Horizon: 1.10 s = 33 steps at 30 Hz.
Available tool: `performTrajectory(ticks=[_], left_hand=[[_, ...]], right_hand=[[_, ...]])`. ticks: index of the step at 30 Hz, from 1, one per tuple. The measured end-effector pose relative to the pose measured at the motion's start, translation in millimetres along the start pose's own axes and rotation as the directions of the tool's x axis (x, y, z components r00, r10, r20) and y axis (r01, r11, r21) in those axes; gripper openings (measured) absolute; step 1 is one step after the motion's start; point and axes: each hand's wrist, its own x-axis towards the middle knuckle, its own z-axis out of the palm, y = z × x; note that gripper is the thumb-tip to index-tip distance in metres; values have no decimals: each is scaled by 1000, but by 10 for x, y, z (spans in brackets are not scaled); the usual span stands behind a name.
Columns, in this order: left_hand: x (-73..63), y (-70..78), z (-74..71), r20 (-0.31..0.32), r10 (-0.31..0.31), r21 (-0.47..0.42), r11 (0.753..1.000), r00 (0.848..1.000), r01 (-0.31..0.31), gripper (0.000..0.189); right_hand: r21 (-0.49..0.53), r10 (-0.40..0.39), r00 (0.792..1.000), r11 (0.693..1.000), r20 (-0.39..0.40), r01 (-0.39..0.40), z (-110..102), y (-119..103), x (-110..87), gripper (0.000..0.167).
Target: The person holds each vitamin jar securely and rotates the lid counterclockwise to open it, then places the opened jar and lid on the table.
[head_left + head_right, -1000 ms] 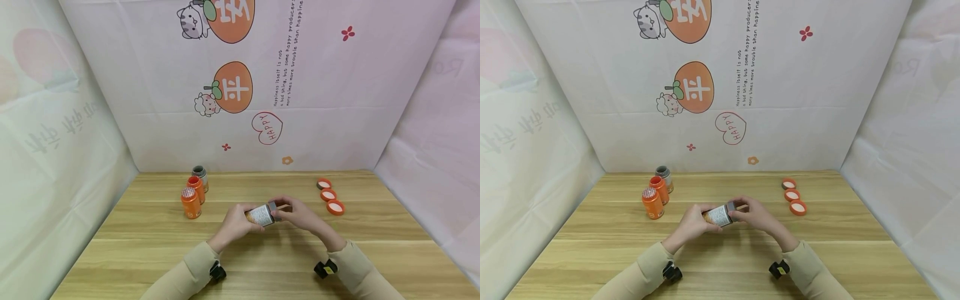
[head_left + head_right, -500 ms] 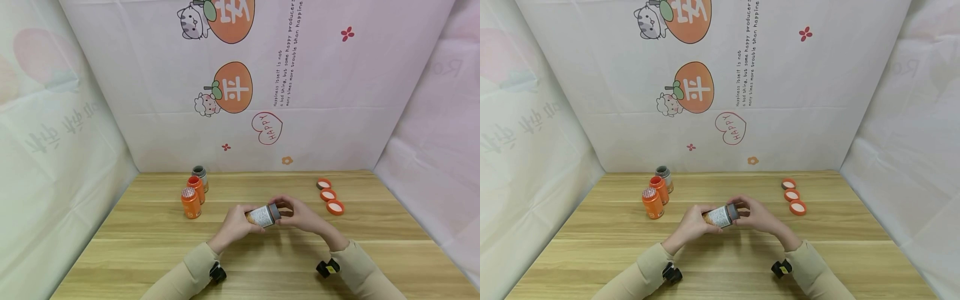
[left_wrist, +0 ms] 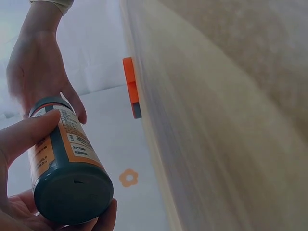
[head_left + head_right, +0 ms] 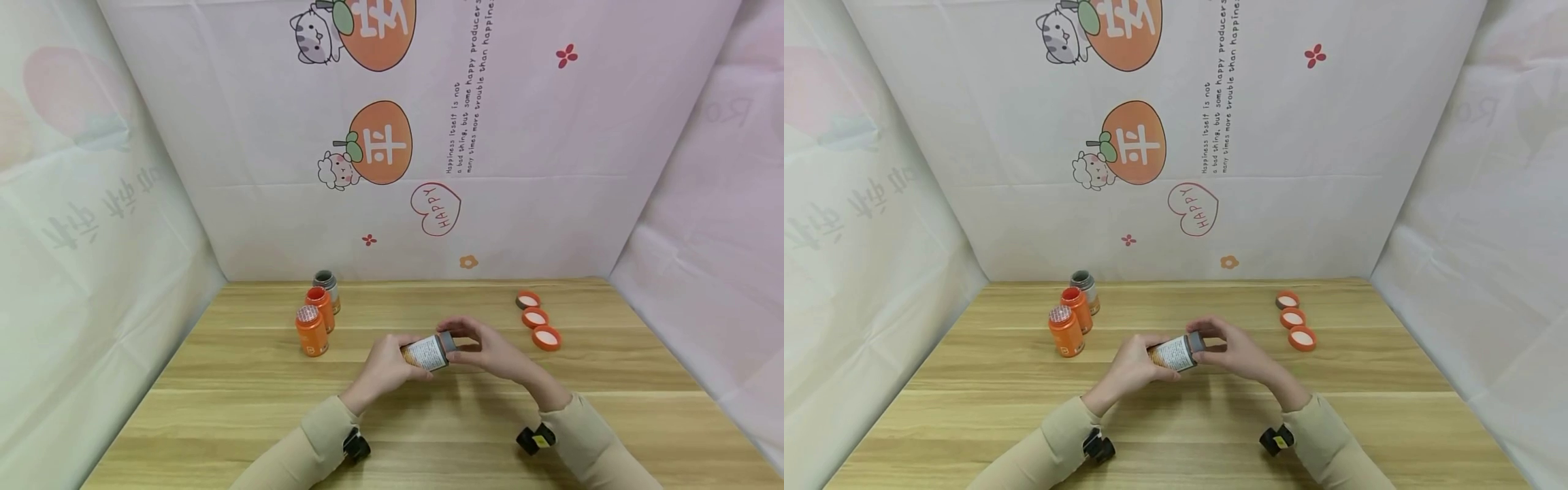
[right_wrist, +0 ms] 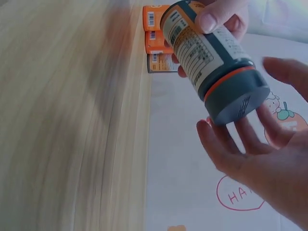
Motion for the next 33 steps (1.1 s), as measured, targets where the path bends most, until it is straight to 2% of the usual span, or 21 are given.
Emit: performTrajectory(ticks=[4,10,13,15,23,27,33], left_hand=[[-2,11,11,-3,9,25,1000,1000,-9,54],[-6,23,44,2,0,40,999,1000,0,51],[-13,30,51,4,-6,41,999,1000,6,52],[-16,32,51,3,-6,43,999,1000,6,53],[-13,37,46,-11,-13,57,998,1000,13,55],[-16,31,45,-9,-9,57,998,1000,10,54],[-22,41,38,-9,-12,48,999,1000,13,54]], right_hand=[[-10,149,987,989,-54,-149,38,-44,29,46],[23,376,922,926,-95,-376,69,-67,60,57],[26,442,893,897,-83,-441,83,-63,56,61],[20,459,885,888,-76,-459,91,-58,52,62],[8,422,905,906,-55,-422,70,-99,42,56],[20,395,918,919,-39,-395,61,-125,28,53],[60,378,925,925,-36,-375,42,-132,5,52]])
